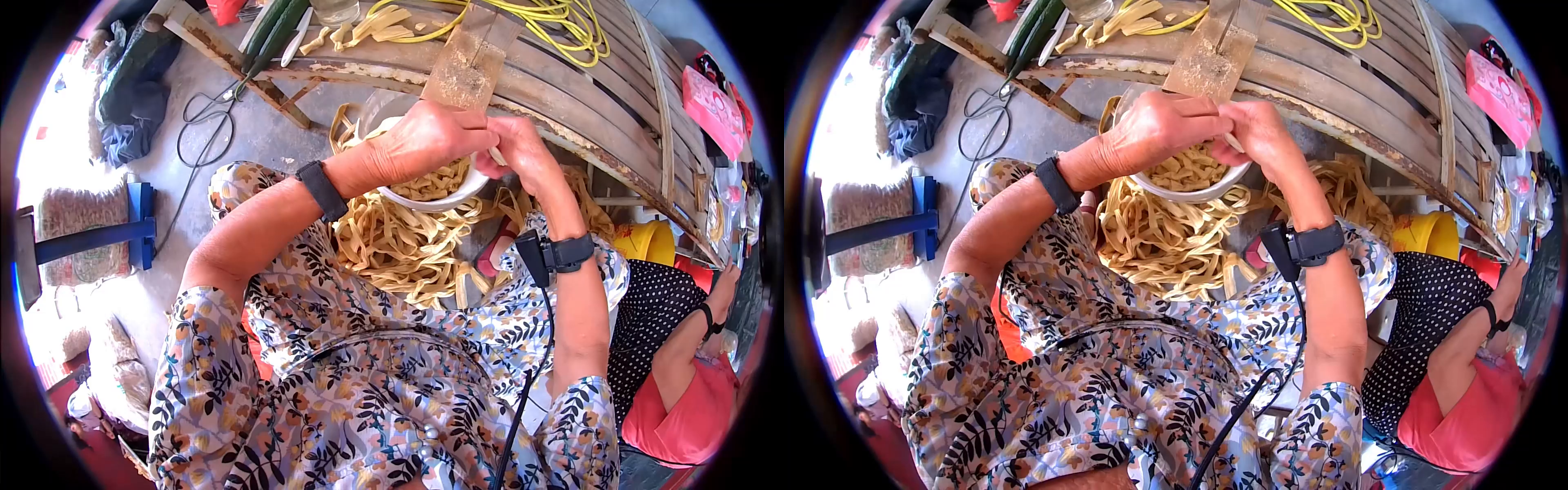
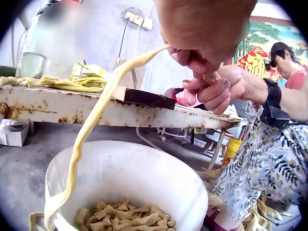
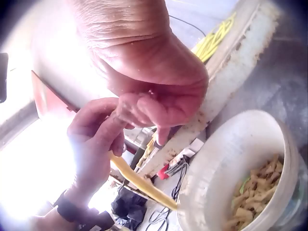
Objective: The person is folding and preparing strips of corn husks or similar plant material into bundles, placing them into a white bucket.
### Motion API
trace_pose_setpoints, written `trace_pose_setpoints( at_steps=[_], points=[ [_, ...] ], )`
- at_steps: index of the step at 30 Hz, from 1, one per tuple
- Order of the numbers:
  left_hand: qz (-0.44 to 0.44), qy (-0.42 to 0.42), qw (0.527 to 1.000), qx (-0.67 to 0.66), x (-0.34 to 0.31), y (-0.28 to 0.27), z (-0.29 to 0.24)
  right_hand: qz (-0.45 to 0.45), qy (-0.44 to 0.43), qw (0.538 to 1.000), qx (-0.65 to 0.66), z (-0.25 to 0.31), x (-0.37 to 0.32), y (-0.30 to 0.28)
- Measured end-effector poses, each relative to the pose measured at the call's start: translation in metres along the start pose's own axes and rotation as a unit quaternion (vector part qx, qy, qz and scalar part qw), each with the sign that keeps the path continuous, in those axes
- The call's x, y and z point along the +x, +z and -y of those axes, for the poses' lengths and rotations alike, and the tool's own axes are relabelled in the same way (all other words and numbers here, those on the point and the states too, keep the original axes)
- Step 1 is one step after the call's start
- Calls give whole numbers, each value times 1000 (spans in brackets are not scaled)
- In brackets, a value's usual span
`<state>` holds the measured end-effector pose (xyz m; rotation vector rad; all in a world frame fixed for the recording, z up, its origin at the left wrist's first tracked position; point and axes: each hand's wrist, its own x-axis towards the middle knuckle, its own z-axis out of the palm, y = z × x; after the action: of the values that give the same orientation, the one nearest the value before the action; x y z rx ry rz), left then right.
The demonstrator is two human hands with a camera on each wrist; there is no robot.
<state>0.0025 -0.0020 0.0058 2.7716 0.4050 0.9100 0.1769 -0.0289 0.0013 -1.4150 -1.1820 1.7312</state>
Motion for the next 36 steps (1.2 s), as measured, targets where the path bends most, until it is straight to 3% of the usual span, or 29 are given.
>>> trace_pose_setpoints(
  at_steps=[3, 4, 7, 8, 10, 12, 14, 15, 16, 17, 19, 20, 23, 24, 25, 27, 28, 31, 32, 34, 35, 36],
  points=[
    [48, -87, 995, -2, -9, 1, 2, 22, 4, 1000, -9, -18, 8, -1],
    [7, -105, 992, -63, -11, -3, 8, 5, 8, 999, -35, -20, 7, 1],
    [58, -315, 925, -205, -23, -22, 35, -8, 24, 984, -176, -13, 4, 1],
    [57, -320, 918, -227, -24, -26, 43, 46, 31, 987, -152, -11, 0, 2],
    [56, -331, 902, -271, -26, -33, 52, 169, -46, 984, -26, -8, -11, 16],
    [58, -397, 840, -365, -26, -25, 46, 261, -98, 953, 119, 5, -16, 20],
    [58, -416, 758, -499, -26, -14, 28, 178, -124, 962, 167, 9, -8, 16],
    [78, -378, 622, -682, -34, 5, 36, 136, -137, 963, 190, 10, -5, 14],
    [97, -348, 561, -744, -36, 17, 36, 51, -155, 983, 86, 10, -3, 17],
    [115, -317, 496, -800, -39, 28, 35, 34, -177, 982, 51, 6, -2, 19],
    [98, -285, 439, -846, -36, 32, 21, 3, -218, 976, -17, 2, -2, 25],
    [69, -319, 449, -832, -37, 33, 14, 13, -185, 982, -23, 4, -6, 25],
    [91, -308, 397, -860, -40, 51, 21, -12, -185, 976, -115, 6, -9, 25],
    [106, -233, 355, -899, -34, 50, 21, 1, -158, 978, -133, 5, -8, 21],
    [69, -293, 389, -871, -32, 47, 18, -56, -249, 948, -190, 1, -2, 17],
    [-4, -405, 449, -796, -25, 39, 12, -168, -417, 843, -295, -5, 8, 15],
    [-47, -450, 479, -752, -20, 37, 13, -245, -419, 789, -377, -2, 3, 17],
    [-154, -457, 625, -614, -8, 26, 8, -328, -416, 730, -432, -1, 2, 19],
    [-161, -481, 656, -559, -6, 20, 4, -333, -414, 732, -427, -2, 5, 20],
    [-157, -459, 723, -491, -7, 17, 3, -236, -221, 879, -350, -1, 10, 16],
    [-153, -449, 753, -456, -8, 16, 2, -180, -115, 930, -301, -1, 13, 14],
    [-150, -451, 756, -450, -9, 16, 0, -156, -130, 950, -238, -2, 15, 14]
  ],
)
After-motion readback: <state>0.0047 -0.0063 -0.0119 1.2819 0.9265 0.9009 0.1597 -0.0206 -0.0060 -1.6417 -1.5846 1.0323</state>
